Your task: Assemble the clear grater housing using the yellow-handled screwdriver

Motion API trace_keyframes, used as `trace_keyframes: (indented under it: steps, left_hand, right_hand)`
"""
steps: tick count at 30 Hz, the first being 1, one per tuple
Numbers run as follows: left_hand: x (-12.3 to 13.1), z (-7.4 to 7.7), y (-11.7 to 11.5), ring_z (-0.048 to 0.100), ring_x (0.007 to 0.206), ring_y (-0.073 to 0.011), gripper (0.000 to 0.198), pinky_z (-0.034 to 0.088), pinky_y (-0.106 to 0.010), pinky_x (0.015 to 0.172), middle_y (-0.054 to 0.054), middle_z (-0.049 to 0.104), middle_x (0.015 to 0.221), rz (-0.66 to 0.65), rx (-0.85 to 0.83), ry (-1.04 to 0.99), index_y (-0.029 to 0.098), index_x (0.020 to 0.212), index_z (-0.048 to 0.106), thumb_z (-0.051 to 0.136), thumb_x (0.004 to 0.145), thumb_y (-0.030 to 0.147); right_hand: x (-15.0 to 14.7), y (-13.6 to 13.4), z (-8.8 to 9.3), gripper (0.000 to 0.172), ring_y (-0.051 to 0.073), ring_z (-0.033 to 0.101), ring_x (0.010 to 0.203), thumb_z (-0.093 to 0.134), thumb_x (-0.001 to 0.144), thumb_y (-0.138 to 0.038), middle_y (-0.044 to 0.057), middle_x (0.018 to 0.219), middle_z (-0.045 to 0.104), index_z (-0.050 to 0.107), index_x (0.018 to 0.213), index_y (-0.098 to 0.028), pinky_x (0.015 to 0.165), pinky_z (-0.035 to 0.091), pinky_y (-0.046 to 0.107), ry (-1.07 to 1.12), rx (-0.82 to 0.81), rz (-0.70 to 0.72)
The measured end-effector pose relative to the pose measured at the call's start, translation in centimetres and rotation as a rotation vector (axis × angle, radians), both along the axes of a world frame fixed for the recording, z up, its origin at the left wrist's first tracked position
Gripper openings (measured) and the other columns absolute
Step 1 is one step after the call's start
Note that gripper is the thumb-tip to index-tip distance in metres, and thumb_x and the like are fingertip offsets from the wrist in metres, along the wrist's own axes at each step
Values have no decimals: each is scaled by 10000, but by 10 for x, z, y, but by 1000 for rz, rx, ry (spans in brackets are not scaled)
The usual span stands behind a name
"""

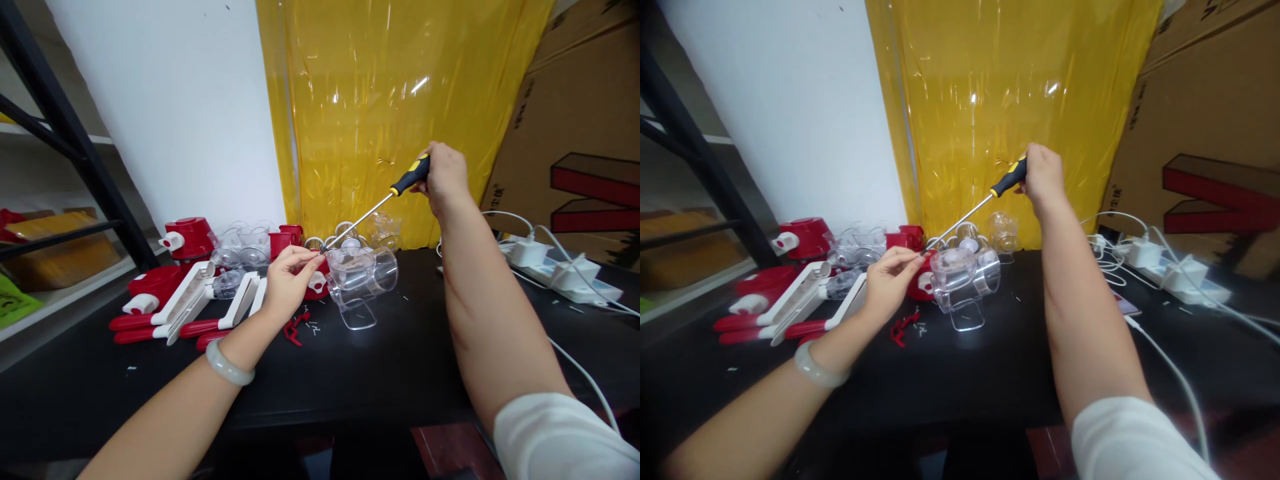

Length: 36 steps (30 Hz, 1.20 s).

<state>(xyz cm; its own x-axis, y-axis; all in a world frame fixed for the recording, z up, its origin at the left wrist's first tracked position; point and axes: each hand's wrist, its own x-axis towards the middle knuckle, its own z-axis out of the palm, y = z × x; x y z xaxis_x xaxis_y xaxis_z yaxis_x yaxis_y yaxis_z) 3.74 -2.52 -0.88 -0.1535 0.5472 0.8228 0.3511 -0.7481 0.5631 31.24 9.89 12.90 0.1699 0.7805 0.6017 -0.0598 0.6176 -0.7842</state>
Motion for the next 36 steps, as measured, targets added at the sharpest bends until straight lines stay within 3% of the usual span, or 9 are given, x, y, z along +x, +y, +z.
trace_keyframes:
  steps: [3, 9, 17, 28, 36]
  left_hand:
    - [-2, 1, 0, 648, 763, -164, 90, 553, -317, 717, -27, 681, 815, 50, 42, 71, 228, 832, 804, 786, 825, 316]
    - [-7, 6, -2, 641, 774, -185, 61, 526, -362, 755, -25, 700, 793, 238, 229, 282, 242, 833, 799, 754, 859, 273]
    - [-20, 16, -3, 620, 802, -215, 84, 508, -394, 767, -42, 702, 825, 386, 365, 590, 251, 865, 787, 713, 890, 280]
    - [-21, 22, -9, 607, 817, -200, 129, 526, -372, 785, -66, 698, 827, 447, 413, 751, 158, 883, 772, 667, 933, 214]
    - [-20, 23, -13, 602, 862, -221, 129, 533, -365, 766, -75, 713, 848, 495, 396, 813, 159, 908, 771, 661, 931, 221]
  right_hand:
    - [-8, -8, -3, 247, 89, 364, 385, 463, 948, -349, -44, 497, 414, 449, 727, -240, 402, 354, 245, 40, 39, -126]
    - [-3, -4, -11, 343, 97, 390, 400, 496, 915, -549, -38, 534, 444, 490, 741, -254, 386, 328, 252, -45, 175, -36]
    - [4, -13, -9, 348, 126, 529, 534, 555, 896, -582, 1, 651, 495, 544, 804, -247, 435, 406, 247, -102, 198, -41]
    - [3, 3, -7, 417, 181, 554, 628, 630, 826, -664, 11, 646, 490, 515, 787, -265, 519, 460, 316, -46, 352, 123]
    - [-4, -16, -5, 466, 118, 467, 550, 787, 728, -607, -27, 620, 478, 480, 785, -261, 442, 352, 248, 27, 343, 109]
